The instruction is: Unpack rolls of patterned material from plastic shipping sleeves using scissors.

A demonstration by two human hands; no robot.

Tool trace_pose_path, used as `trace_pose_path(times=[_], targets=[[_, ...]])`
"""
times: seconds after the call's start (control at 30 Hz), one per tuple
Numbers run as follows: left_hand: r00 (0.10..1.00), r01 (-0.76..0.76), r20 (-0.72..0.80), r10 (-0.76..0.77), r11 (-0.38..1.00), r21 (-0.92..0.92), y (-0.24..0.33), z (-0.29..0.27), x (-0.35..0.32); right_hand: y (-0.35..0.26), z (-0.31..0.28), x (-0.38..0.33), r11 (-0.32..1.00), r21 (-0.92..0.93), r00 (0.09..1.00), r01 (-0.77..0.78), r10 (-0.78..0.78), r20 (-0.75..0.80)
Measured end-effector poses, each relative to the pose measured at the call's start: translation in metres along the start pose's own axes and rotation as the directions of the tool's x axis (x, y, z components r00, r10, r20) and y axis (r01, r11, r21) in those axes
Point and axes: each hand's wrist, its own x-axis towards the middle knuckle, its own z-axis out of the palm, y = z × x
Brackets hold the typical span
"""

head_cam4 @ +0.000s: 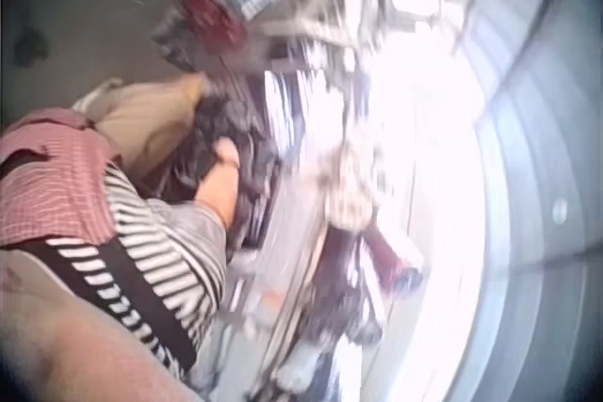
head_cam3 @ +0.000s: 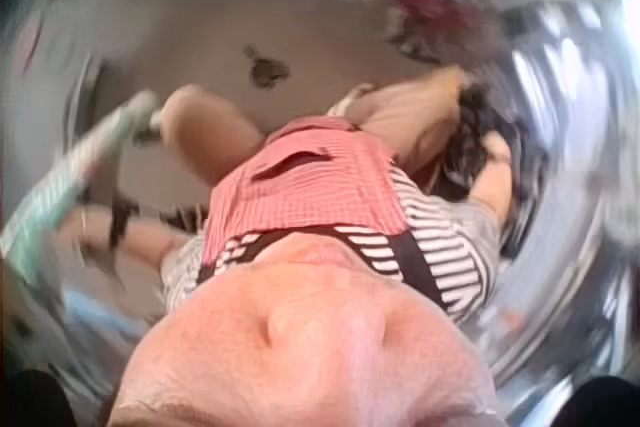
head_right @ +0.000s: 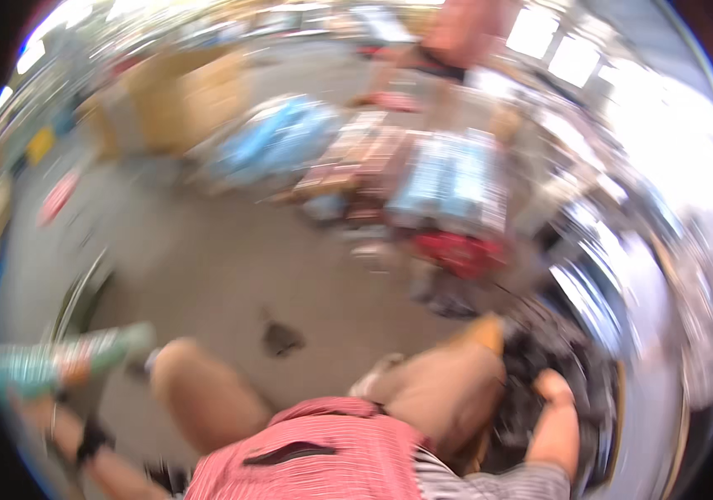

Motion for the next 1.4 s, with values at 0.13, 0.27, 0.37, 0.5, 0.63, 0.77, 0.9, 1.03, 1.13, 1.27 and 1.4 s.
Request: trace_pose_path(times=[0.13, 0.27, 0.37, 0.5, 0.63, 0.77, 0.9, 1.03, 1.13, 1.27, 1.4], targets=[[0.995, -0.083, 0.038, 0.094, 0.972, -0.221, 0.013, -0.026, -0.013, 0.01, -0.069, 0.045, 0.872, 0.407, 0.951, -0.271, 0.308, -0.027], [0.984, -0.134, 0.073, 0.162, 0.948, -0.289, -0.017, -0.023, -0.036, -0.002, -0.199, 0.074, 0.908, 0.32, 0.902, -0.271, 0.356, -0.244], [0.983, -0.174, -0.095, 0.159, 0.969, -0.177, -0.018, -0.012, -0.052, -0.019, -0.313, 0.068, 0.95, 0.247, 0.848, -0.191, 0.286, -0.445], [0.953, -0.302, -0.015, 0.302, 0.951, -0.072, -0.022, 0.005, -0.083, -0.06, -0.421, 0.034, 0.974, 0.223, 0.713, 0.039, 0.129, -0.689], [0.939, -0.331, 0.098, 0.329, 0.943, 0.013, -0.022, 0.02, -0.102, -0.162, -0.494, -0.013, 0.794, 0.197, 0.564, 0.575, -0.21, -0.798], [0.913, -0.403, 0.161, 0.376, 0.892, 0.204, -0.014, 0.044, -0.119, -0.275, -0.536, -0.06, 0.427, 0.008, 0.271, 0.904, -0.559, -0.784], [0.901, -0.397, 0.24, 0.362, 0.91, 0.119, 0.0, 0.082, -0.138, -0.36, -0.549, -0.097, 0.205, 0.008, 0.133, 0.979, -0.601, -0.788], [0.961, -0.15, 0.158, 0.226, 0.908, -0.391, 0.022, 0.112, -0.156, -0.412, -0.532, -0.15, 0.179, -0.275, -0.122, 0.945, -0.586, -0.801], [0.976, 0.056, 0.202, 0.083, 0.798, -0.6, 0.027, 0.129, -0.167, -0.407, -0.531, -0.178, 0.18, -0.279, -0.069, 0.943, -0.716, -0.695], [0.9, 0.371, 0.425, -0.091, 0.672, -0.641, 0.005, 0.127, -0.178, -0.357, -0.513, -0.203, 0.191, 0.228, 0.276, 0.955, -0.857, -0.436], [0.749, 0.64, 0.577, -0.326, 0.581, -0.503, -0.021, 0.134, -0.199, -0.345, -0.454, -0.205, 0.082, 0.313, 0.237, 0.946, -0.835, -0.497]])
